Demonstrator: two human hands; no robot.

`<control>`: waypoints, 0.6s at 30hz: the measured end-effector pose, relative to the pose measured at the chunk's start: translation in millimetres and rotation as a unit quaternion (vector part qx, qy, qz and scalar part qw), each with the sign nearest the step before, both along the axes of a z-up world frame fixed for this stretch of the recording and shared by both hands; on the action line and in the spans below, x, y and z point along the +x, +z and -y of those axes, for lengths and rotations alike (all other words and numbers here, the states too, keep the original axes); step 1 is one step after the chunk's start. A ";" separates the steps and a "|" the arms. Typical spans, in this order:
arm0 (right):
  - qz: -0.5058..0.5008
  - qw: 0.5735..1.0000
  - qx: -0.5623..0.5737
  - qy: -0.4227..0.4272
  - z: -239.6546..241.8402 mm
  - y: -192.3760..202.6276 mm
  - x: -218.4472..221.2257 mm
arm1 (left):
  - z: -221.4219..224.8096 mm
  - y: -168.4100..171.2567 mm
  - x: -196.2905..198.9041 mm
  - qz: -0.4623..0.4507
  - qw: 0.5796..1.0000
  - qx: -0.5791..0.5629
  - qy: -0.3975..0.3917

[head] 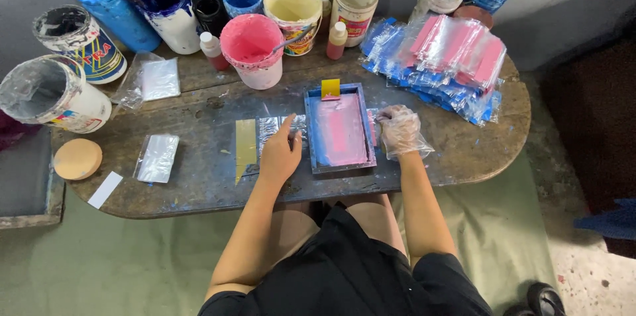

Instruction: Applying pink ink to a screen printing frame and transferring the design onto small plastic strips.

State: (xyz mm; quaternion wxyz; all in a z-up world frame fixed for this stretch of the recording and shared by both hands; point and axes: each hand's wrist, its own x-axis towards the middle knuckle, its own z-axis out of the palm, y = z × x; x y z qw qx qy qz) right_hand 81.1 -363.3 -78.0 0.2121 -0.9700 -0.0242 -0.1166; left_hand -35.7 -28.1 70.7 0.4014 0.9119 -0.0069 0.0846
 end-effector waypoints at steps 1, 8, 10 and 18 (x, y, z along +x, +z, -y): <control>0.000 1.000 0.000 0.000 2.2 -5.5 2.0 | 3.4 7.6 -1.3 0.000 1.000 0.000 0.000; 0.008 1.000 -0.023 0.017 7.6 -30.7 10.3 | 18.0 15.3 3.4 -0.178 0.983 0.034 -0.035; 0.008 1.000 -0.026 0.014 7.4 -26.1 9.5 | 20.0 12.1 6.2 -0.182 0.981 0.056 -0.045; 0.025 0.998 -0.045 0.026 10.6 -32.1 9.3 | 20.8 -3.2 13.2 -0.165 0.983 0.027 -0.076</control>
